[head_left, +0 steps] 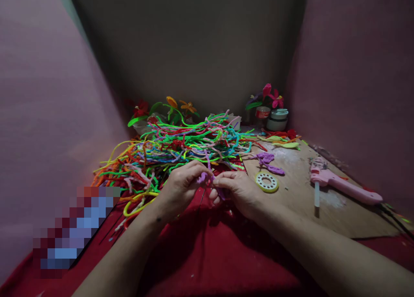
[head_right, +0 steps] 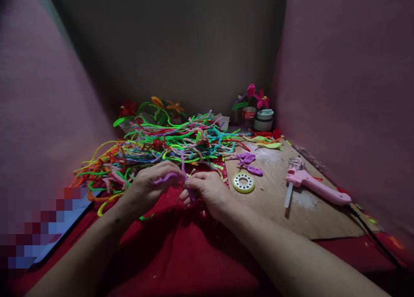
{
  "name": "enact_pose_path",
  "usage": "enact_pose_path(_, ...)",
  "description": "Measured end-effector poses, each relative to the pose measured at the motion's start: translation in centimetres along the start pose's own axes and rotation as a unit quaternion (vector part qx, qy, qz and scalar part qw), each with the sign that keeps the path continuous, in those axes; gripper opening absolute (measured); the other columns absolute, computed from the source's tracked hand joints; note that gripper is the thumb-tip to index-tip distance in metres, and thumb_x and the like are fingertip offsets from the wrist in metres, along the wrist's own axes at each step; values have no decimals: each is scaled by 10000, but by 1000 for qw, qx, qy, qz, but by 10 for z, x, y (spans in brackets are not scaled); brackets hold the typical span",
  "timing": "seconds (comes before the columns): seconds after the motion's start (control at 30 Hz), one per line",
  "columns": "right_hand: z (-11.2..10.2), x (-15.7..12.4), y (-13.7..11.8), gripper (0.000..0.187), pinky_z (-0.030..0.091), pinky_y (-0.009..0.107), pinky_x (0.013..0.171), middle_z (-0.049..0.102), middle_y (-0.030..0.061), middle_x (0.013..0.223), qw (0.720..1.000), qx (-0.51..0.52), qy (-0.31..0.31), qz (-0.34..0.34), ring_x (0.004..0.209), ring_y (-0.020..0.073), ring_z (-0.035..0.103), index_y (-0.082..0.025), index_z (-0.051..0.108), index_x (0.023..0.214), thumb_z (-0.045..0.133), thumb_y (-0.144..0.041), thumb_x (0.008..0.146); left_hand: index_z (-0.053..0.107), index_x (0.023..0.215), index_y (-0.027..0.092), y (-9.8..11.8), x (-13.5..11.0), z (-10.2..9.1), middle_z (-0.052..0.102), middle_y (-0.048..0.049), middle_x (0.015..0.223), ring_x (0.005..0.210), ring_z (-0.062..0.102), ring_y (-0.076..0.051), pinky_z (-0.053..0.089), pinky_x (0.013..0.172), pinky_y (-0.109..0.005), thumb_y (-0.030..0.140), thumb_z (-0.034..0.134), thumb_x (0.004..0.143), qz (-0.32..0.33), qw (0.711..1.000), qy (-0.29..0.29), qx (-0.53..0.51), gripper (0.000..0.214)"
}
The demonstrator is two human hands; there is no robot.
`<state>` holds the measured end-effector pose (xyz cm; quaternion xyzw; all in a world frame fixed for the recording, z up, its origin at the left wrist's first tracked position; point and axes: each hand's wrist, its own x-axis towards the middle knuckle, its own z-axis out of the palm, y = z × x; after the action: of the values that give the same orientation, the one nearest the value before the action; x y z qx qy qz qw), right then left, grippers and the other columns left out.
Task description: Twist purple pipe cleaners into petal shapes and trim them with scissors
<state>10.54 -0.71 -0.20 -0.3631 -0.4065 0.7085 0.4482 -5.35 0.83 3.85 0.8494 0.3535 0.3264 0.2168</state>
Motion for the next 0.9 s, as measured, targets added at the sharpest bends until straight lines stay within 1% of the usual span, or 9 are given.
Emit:
enact_pose_path(0.17,-2,0,-1,93,392,204,430,595,8,480,999,-16,-40,-19,390,89,501,-138,531,588,570,-201,644,628,874,184,-5,1,-3,582,-53,965,851,563,-104,444,710,-194,149,417,854,149,979,-12,137,214)
enact_pose_path(0.33,-3,-1,-3,82,378,219,432,579,2,466,996,-68,-61,-3,376,96,476,-143,534,603,554,-210,645,601,825,169,-5,-4,-4,602,-27,816,721,547,-92,412,633,-185,155,419,852,143,969,-61,190,184)
enact_pose_path(0.43,-3,-2,0,125,357,219,450,545,-2,477,980,-181,-66,-56,411,94,464,-145,522,564,501,-188,679,594,747,145,3,-7,-5,579,-17,688,602,504,-97,376,566,-205,196,427,832,62,969,-90,220,194)
enact_pose_path(0.5,-1,-6,3,153,335,221,475,526,-2,510,935,-317,-39,-157,461,96,458,-148,529,568,470,-170,708,594,711,134,7,-6,-7,561,-4,634,560,474,-90,364,543,-201,209,452,798,-28,979,-124,157,182)
enact_pose_path(0.57,2,-11,7,163,312,233,500,523,4,537,842,-454,5,-290,501,104,452,-151,543,591,462,-163,731,590,677,123,6,-4,-9,540,8,587,512,438,-73,348,499,-184,216,492,753,-131,976,-172,16,155)
enact_pose_path(0.67,5,-21,10,193,305,256,535,546,25,553,697,-559,48,-445,528,120,455,-150,555,614,457,-182,777,557,623,115,-1,-2,-9,515,20,496,361,310,-28,231,361,-160,225,536,690,-266,908,-214,-245,130)
enact_pose_path(0.73,6,-26,8,206,314,263,550,561,38,563,656,-568,56,-493,539,127,463,-147,569,639,447,-186,801,543,604,114,-6,-1,-8,510,17,443,289,220,-9,123,310,-161,232,562,653,-317,851,-213,-359,129)
enact_pose_path(0.8,6,-29,5,199,332,263,564,576,45,589,676,-547,55,-491,557,129,478,-146,582,668,445,-178,809,550,607,114,-8,-2,-7,509,12,425,269,228,-10,108,298,-161,255,591,648,-336,827,-198,-404,152)
enact_pose_path(0.9,7,-29,-3,181,366,247,576,586,29,622,803,-443,52,-395,575,121,502,-159,589,702,456,-200,818,579,655,123,-2,-2,-9,529,15,491,353,363,-32,234,346,-150,291,632,681,-312,866,-112,-374,178)
